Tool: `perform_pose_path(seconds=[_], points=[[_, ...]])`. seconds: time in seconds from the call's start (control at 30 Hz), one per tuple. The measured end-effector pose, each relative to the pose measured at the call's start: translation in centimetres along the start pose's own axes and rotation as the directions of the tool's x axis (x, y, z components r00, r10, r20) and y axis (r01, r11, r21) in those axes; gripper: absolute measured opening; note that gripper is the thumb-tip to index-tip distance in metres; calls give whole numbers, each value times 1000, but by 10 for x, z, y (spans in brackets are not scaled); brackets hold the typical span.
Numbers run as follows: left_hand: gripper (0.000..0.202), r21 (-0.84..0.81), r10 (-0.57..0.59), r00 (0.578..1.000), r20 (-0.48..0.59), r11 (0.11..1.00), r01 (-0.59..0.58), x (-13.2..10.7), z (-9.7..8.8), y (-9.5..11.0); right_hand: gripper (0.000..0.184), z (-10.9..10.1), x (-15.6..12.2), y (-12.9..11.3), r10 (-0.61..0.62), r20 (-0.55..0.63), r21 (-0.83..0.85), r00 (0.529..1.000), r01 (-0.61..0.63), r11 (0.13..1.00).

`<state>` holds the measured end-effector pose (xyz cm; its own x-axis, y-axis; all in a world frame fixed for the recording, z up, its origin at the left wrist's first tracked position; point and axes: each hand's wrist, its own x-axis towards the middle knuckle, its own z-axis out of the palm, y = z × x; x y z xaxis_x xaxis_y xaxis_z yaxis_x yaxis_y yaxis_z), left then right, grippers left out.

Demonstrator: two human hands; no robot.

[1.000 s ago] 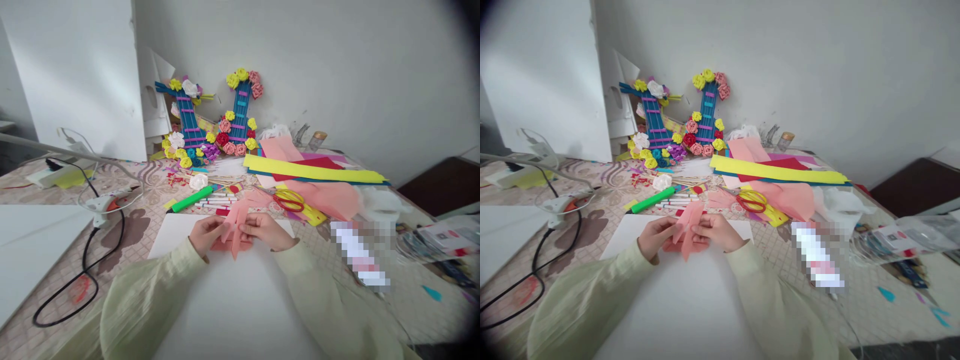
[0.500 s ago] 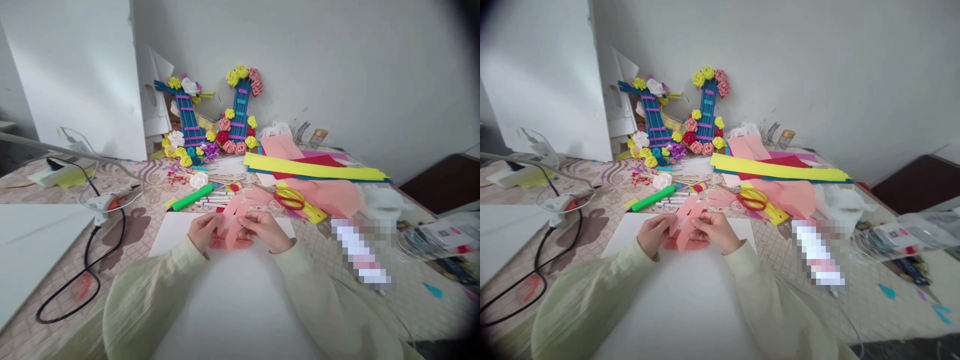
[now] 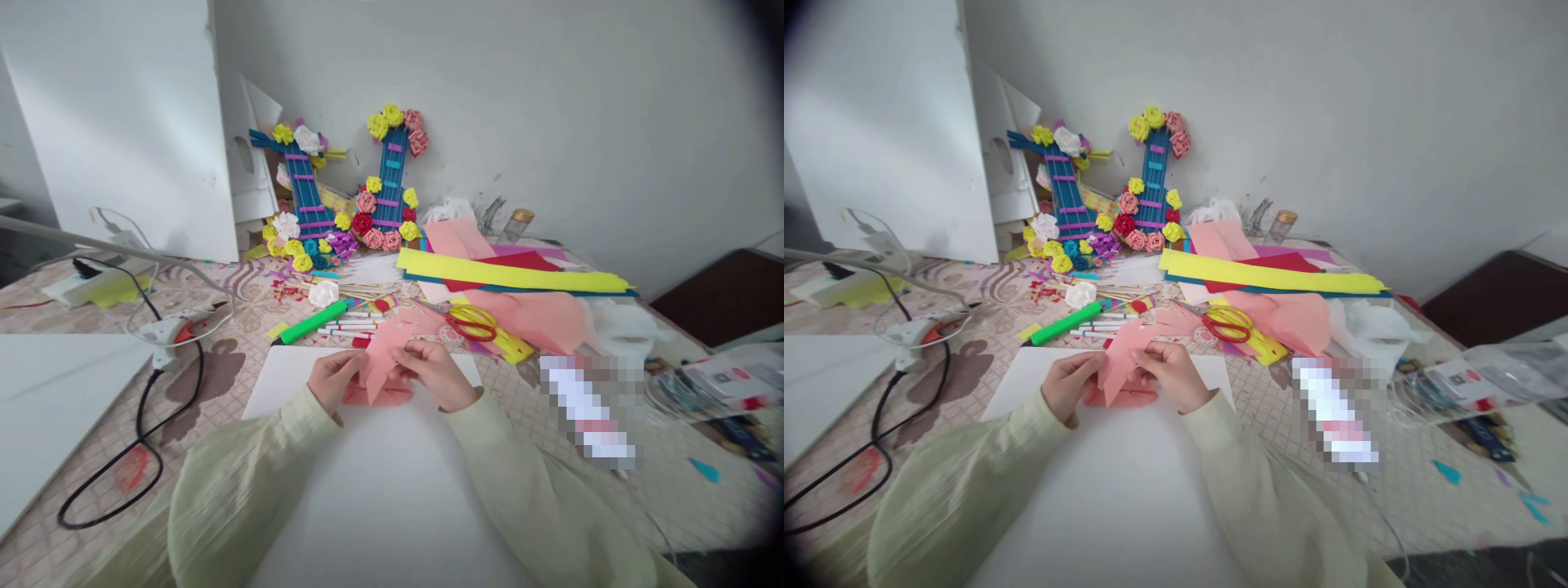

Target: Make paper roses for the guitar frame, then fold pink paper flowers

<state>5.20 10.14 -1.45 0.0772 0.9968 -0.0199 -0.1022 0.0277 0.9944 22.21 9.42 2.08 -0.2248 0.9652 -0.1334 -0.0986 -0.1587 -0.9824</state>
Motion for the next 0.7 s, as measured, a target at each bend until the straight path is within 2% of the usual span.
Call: perform_pose_path(seconds=[0.4,0.6,0.7], points=[[22,190,77,987,140,976,-103,-10,3,27,23,0,0,2,-13,-16,-16,1000,13,1000],[26,202,118,991,64,971,-129,-9,1,21,21,4,-1,1,0,-26,38,1000,1,999],[25,181,156,985,78,969,-167,-10,2,19,19,4,-2,1,1,-19,61,1000,1,998]])
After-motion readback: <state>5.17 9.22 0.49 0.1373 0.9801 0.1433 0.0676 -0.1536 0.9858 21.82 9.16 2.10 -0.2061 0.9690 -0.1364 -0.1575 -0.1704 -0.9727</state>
